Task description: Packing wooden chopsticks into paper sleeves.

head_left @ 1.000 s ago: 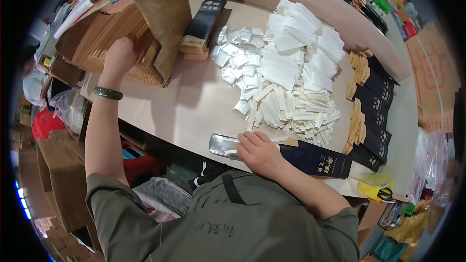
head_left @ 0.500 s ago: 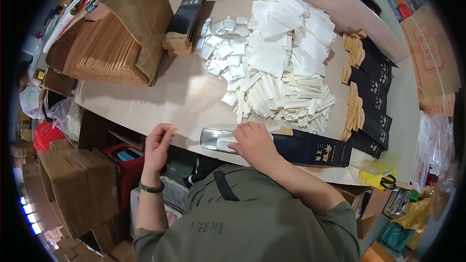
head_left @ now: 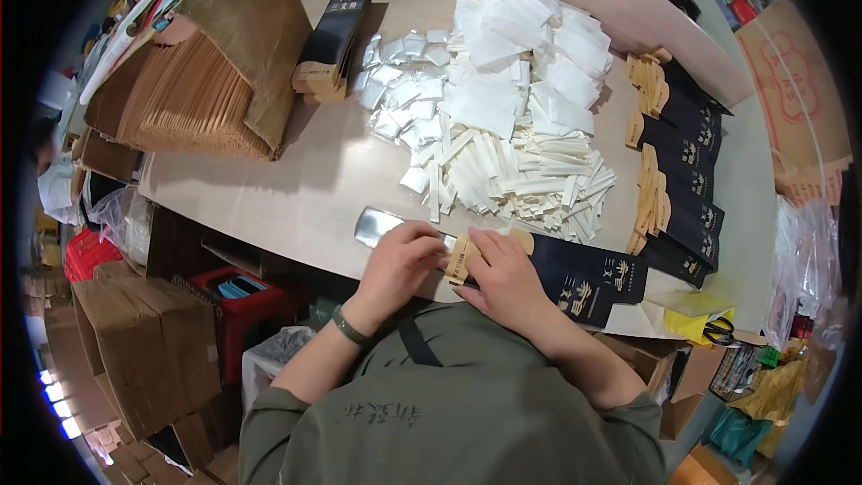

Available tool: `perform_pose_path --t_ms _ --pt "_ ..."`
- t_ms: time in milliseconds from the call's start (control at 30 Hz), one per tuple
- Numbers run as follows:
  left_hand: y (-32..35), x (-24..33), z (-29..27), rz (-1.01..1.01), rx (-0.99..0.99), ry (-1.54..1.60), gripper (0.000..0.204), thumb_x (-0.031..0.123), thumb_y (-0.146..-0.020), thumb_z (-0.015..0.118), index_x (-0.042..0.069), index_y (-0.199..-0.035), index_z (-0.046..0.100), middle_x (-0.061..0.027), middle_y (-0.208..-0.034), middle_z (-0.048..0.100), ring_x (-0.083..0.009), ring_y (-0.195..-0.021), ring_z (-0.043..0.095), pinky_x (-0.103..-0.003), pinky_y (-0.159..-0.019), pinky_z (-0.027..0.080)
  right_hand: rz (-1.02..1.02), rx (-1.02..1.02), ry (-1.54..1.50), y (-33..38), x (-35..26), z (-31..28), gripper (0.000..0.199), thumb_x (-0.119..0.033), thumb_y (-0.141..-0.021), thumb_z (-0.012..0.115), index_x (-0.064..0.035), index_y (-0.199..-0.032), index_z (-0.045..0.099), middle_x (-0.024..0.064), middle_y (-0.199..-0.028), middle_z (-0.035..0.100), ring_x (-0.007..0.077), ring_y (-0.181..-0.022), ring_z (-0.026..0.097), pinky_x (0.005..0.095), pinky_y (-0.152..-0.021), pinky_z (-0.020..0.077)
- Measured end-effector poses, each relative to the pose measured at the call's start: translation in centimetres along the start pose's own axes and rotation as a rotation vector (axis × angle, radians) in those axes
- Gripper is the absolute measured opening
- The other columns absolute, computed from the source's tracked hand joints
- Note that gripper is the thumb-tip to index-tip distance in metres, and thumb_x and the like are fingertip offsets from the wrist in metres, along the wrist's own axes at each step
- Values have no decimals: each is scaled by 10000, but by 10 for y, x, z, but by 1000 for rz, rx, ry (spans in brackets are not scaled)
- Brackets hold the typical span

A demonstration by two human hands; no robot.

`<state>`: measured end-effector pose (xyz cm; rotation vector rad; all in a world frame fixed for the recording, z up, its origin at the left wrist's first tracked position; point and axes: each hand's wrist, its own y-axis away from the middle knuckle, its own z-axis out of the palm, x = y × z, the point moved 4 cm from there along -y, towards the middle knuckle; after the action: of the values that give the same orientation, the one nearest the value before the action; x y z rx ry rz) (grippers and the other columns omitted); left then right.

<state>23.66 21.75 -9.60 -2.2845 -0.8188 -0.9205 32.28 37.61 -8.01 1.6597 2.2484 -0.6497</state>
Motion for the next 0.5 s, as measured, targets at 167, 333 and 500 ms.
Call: perform_pose_path --t_ms 167,333,500 --pt "5 -10 2 -468 137 150 227 24 -841 720 22 -1054 642 -110 -972 654 -180 -837 656 -307 -789 531 29 20 73 1 2 5 430 -218 -683 812 -11 -998 604 206 -1284 559 381 -1143 547 457 -970 450" --pt "2 39 -2 -207 -198 211 757 227 -758 818 -11 -1373 447 -159 -1127 612 -309 -977 615 -389 -879 498 14 49 -73 -2 10 -7 430 -191 -675 783 -49 -1036 599 168 -1150 579 366 -1068 560 450 -932 462" --pt "-10 10 -15 55 -268 -501 566 183 -575 853 100 -1072 596 -108 -881 607 -326 -819 620 -407 -696 506 -105 42 -132 -8 18 -33 183 -204 -737 744 -117 -870 651 141 -936 589 323 -828 603 426 -709 490"
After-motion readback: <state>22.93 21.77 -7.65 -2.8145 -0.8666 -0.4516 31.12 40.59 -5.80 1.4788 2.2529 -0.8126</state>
